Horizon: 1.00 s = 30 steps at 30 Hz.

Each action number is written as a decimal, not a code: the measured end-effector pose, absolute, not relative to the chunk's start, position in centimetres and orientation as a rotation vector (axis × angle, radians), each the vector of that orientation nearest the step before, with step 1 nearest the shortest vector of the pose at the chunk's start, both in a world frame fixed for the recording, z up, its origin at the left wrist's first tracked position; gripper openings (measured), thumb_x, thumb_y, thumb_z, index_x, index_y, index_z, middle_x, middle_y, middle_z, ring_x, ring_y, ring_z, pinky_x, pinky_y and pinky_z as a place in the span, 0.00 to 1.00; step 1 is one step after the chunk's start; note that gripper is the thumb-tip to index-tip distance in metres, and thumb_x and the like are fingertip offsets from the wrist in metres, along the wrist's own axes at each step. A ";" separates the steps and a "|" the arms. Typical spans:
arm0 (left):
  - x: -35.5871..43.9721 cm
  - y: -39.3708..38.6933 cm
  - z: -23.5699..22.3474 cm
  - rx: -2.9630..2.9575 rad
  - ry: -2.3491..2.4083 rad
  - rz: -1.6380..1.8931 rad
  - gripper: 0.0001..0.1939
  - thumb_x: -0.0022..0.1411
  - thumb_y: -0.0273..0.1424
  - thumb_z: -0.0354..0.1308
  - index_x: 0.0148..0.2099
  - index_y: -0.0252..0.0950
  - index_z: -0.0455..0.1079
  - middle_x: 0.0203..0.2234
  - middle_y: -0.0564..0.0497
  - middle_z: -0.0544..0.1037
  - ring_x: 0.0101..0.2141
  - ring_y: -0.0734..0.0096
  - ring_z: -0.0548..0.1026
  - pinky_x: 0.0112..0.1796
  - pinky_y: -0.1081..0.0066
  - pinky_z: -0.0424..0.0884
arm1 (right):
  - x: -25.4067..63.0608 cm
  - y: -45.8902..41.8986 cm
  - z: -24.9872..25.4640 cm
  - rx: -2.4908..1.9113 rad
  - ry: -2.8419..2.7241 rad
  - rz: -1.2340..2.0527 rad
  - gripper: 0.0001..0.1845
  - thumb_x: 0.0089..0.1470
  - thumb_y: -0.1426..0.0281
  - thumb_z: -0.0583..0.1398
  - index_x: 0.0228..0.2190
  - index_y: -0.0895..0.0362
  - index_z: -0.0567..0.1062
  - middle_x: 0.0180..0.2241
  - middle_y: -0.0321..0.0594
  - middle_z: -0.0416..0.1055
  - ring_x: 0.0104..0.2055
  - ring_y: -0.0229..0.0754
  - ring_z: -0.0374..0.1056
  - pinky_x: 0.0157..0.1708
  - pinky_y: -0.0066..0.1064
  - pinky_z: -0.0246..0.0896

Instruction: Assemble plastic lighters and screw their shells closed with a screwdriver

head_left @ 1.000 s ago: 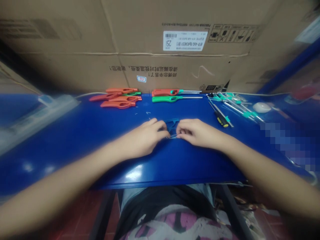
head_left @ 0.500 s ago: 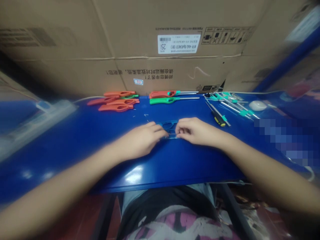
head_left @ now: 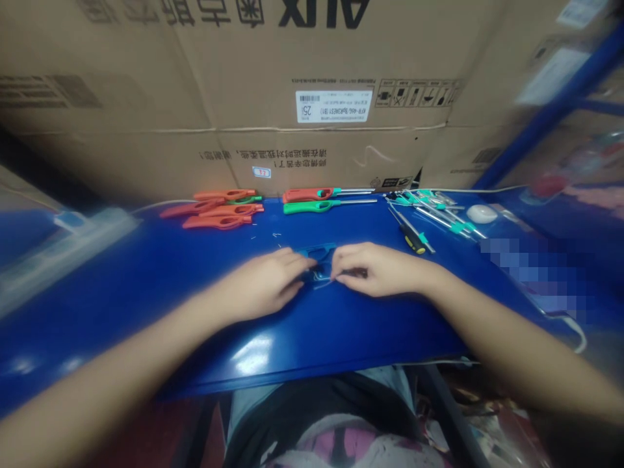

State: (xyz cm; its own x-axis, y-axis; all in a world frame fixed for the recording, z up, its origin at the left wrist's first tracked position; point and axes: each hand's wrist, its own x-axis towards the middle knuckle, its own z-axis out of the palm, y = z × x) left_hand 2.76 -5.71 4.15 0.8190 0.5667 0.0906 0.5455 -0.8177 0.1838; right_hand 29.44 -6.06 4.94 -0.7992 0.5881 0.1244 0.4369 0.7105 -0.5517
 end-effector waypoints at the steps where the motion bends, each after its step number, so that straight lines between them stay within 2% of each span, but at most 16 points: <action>1: 2.8 -5.7 4.2 2.857 0.868 0.220 0.21 0.70 0.28 0.52 0.63 0.34 0.66 0.51 0.41 0.78 0.51 0.57 0.75 0.56 0.54 0.71 | 29.5 -6.0 5.0 -0.803 -2.604 0.718 0.11 0.61 0.75 0.58 0.41 0.57 0.79 0.41 0.42 0.76 0.40 0.39 0.71 0.41 0.31 0.65; 4: 2.8 -5.7 4.4 2.882 0.816 0.258 0.19 0.71 0.29 0.52 0.62 0.36 0.68 0.53 0.43 0.77 0.52 0.58 0.74 0.58 0.54 0.69 | 30.3 -4.9 5.0 -0.918 -2.480 0.543 0.11 0.62 0.72 0.58 0.43 0.56 0.79 0.41 0.42 0.77 0.38 0.40 0.71 0.40 0.32 0.65; 7: 2.9 -5.8 4.6 2.904 0.755 0.288 0.17 0.71 0.29 0.52 0.59 0.39 0.70 0.53 0.45 0.76 0.52 0.59 0.74 0.58 0.54 0.68 | 32.4 -2.8 4.8 -1.200 -2.277 0.214 0.10 0.59 0.70 0.59 0.38 0.56 0.80 0.39 0.42 0.78 0.39 0.44 0.72 0.40 0.35 0.65; 10: 2.9 -5.9 4.6 2.915 0.708 0.299 0.15 0.71 0.29 0.52 0.57 0.40 0.72 0.53 0.46 0.76 0.51 0.60 0.74 0.57 0.55 0.69 | 35.6 -0.1 4.2 -1.476 -2.042 -0.070 0.12 0.58 0.71 0.57 0.38 0.58 0.81 0.39 0.48 0.78 0.42 0.50 0.73 0.44 0.41 0.66; 12: 2.9 -5.9 4.6 2.927 0.674 0.300 0.15 0.71 0.29 0.52 0.56 0.40 0.73 0.53 0.45 0.76 0.51 0.59 0.74 0.55 0.56 0.69 | 37.9 1.5 3.4 -1.634 -1.980 -0.150 0.16 0.56 0.74 0.56 0.42 0.60 0.81 0.44 0.52 0.78 0.48 0.54 0.72 0.51 0.44 0.65; 14: 2.9 -5.9 4.5 2.942 0.621 0.298 0.14 0.71 0.29 0.52 0.54 0.39 0.74 0.52 0.45 0.76 0.51 0.59 0.74 0.54 0.57 0.70 | 39.8 2.8 2.5 -1.804 -1.994 -0.162 0.22 0.54 0.77 0.55 0.48 0.62 0.79 0.52 0.53 0.75 0.54 0.57 0.69 0.59 0.48 0.60; 16: 2.8 -5.8 4.5 2.953 0.563 0.296 0.13 0.72 0.29 0.51 0.53 0.38 0.75 0.51 0.44 0.77 0.51 0.60 0.74 0.53 0.59 0.70 | 41.2 3.6 1.5 -1.865 -1.998 -0.145 0.27 0.52 0.79 0.54 0.53 0.65 0.76 0.56 0.56 0.73 0.59 0.58 0.66 0.62 0.49 0.57; 18: 2.8 -5.8 4.4 2.957 0.513 0.292 0.13 0.72 0.28 0.51 0.51 0.37 0.75 0.49 0.44 0.78 0.50 0.60 0.74 0.52 0.60 0.71 | 41.9 4.1 0.7 -1.906 -2.005 -0.121 0.29 0.51 0.79 0.54 0.55 0.65 0.75 0.58 0.54 0.71 0.61 0.59 0.64 0.63 0.50 0.54; 22: 2.8 -5.9 4.4 2.965 0.448 0.288 0.13 0.72 0.28 0.50 0.51 0.36 0.75 0.47 0.44 0.79 0.49 0.60 0.74 0.50 0.62 0.72 | 42.4 4.5 -0.1 -1.962 -2.009 -0.078 0.28 0.51 0.78 0.55 0.53 0.62 0.77 0.57 0.53 0.73 0.59 0.60 0.65 0.62 0.52 0.56; 27: 2.8 -5.9 4.6 2.987 0.410 0.300 0.14 0.73 0.27 0.48 0.53 0.35 0.74 0.45 0.43 0.79 0.46 0.61 0.75 0.48 0.63 0.72 | 42.5 4.6 0.4 -1.936 -1.992 -0.099 0.26 0.51 0.79 0.54 0.51 0.65 0.77 0.53 0.55 0.74 0.57 0.55 0.68 0.60 0.43 0.60; 30: 2.8 -5.9 4.6 3.010 0.456 0.312 0.15 0.73 0.28 0.49 0.54 0.36 0.73 0.42 0.44 0.79 0.44 0.62 0.75 0.46 0.63 0.72 | 42.6 4.6 0.4 -1.946 -1.952 -0.110 0.24 0.51 0.78 0.55 0.49 0.65 0.78 0.48 0.56 0.75 0.51 0.54 0.71 0.56 0.42 0.64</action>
State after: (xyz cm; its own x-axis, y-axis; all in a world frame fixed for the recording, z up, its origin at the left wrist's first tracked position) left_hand 2.78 -5.93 4.57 0.9349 0.3010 0.1879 0.2844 -0.9523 0.1102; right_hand 42.57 4.65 0.38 0.0322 0.9474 0.3185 0.9771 0.0373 -0.2097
